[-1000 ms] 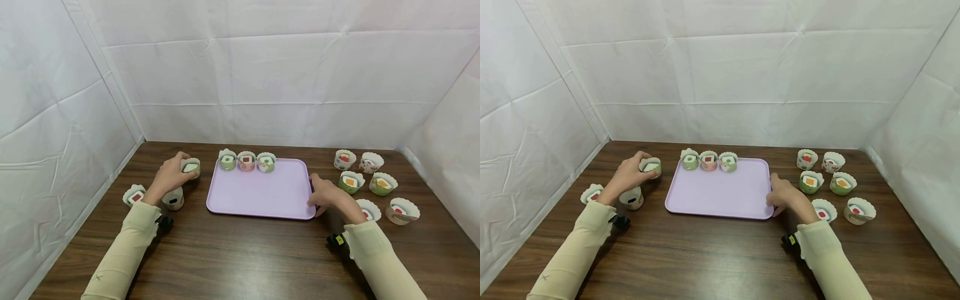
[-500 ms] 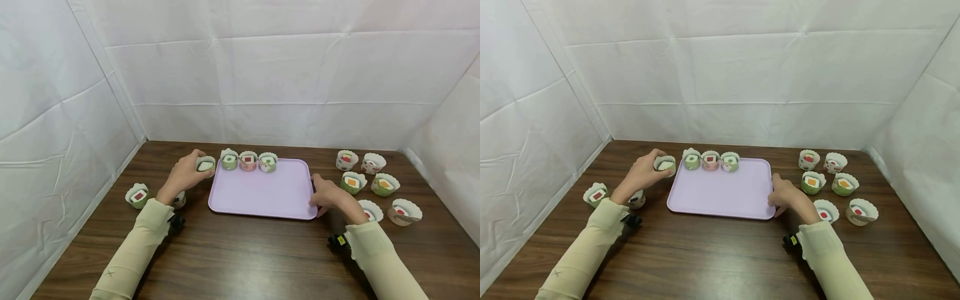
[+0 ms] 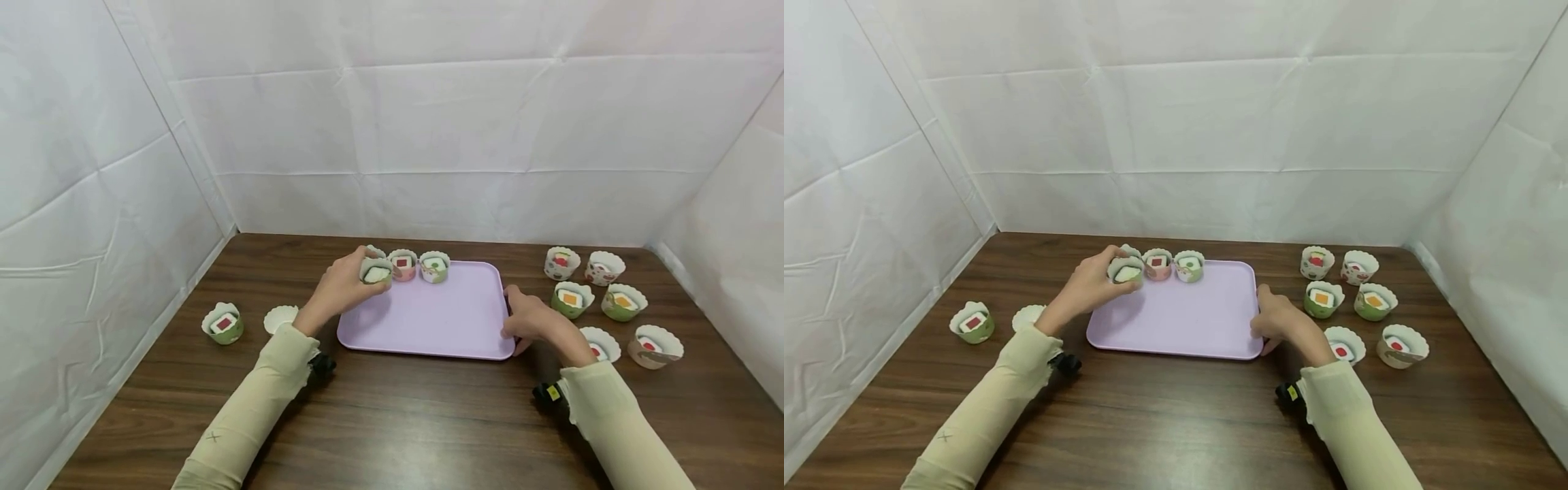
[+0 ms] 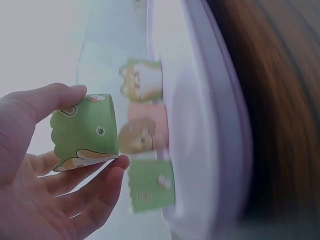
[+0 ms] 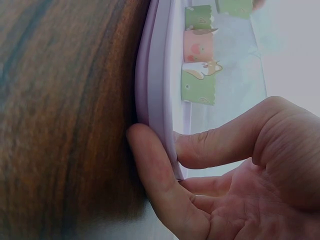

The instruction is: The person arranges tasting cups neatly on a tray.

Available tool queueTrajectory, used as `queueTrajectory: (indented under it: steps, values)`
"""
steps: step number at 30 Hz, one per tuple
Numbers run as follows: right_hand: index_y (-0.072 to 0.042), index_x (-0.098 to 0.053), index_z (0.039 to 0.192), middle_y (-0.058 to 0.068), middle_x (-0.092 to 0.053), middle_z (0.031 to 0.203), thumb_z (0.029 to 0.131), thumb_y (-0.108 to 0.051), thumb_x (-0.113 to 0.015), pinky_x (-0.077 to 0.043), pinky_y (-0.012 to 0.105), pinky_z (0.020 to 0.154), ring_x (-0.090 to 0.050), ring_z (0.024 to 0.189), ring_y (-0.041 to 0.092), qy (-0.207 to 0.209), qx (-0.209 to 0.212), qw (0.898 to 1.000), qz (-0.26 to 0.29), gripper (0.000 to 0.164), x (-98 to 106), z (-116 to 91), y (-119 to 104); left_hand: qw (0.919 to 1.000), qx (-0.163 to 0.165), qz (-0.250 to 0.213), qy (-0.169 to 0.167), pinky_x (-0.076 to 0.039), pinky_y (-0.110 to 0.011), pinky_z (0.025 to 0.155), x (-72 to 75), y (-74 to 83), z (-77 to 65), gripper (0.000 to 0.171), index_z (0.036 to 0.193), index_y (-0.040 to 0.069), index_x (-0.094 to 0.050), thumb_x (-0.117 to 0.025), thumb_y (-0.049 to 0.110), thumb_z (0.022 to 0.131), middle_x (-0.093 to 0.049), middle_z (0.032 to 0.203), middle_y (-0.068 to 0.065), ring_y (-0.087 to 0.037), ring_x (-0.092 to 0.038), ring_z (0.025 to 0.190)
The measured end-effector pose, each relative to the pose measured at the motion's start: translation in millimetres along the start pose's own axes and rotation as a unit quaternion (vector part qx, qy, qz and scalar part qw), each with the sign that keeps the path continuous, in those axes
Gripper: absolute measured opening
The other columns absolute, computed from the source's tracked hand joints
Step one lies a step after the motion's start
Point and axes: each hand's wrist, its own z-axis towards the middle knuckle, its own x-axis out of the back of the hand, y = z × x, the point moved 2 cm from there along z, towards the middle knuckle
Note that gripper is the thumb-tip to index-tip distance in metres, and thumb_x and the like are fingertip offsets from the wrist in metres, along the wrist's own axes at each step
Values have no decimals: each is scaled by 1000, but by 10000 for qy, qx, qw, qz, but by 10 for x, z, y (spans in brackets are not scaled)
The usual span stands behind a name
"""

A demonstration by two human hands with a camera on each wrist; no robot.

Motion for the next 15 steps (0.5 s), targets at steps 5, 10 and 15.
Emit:
queueTrajectory:
  steps: [5, 10, 15]
  values:
    - [9, -13, 155, 47, -37, 140, 86, 5, -65, -65, 39, 60, -71, 76, 29, 32, -4, 10000, -46, 87, -2, -4, 1, 9996, -199, -191, -14, -57, -48, 88, -163, 206, 94, 63, 137, 11, -57, -79, 43, 87, -70, 129, -13, -30, -67, 111]
    - [10, -13, 155, 47, -37, 141, 86, 5, -65, -65, 39, 61, -71, 76, 29, 6, 16, 10000, -19, 86, -12, -12, -8, 9983, -434, -389, -73, -56, -45, 96, -298, 425, 202, 63, 137, 11, -57, -79, 42, 86, -69, 132, -13, -27, -66, 116]
    - [10, -13, 154, 48, -36, 141, 86, 5, -65, -65, 39, 60, -71, 76, 29, 24, 27, 10000, -41, 86, -9, -18, -13, 9980, -515, -281, -229, -55, -41, 96, -426, 605, 325, 63, 138, 14, -56, -79, 42, 87, -69, 130, -8, -24, -65, 115]
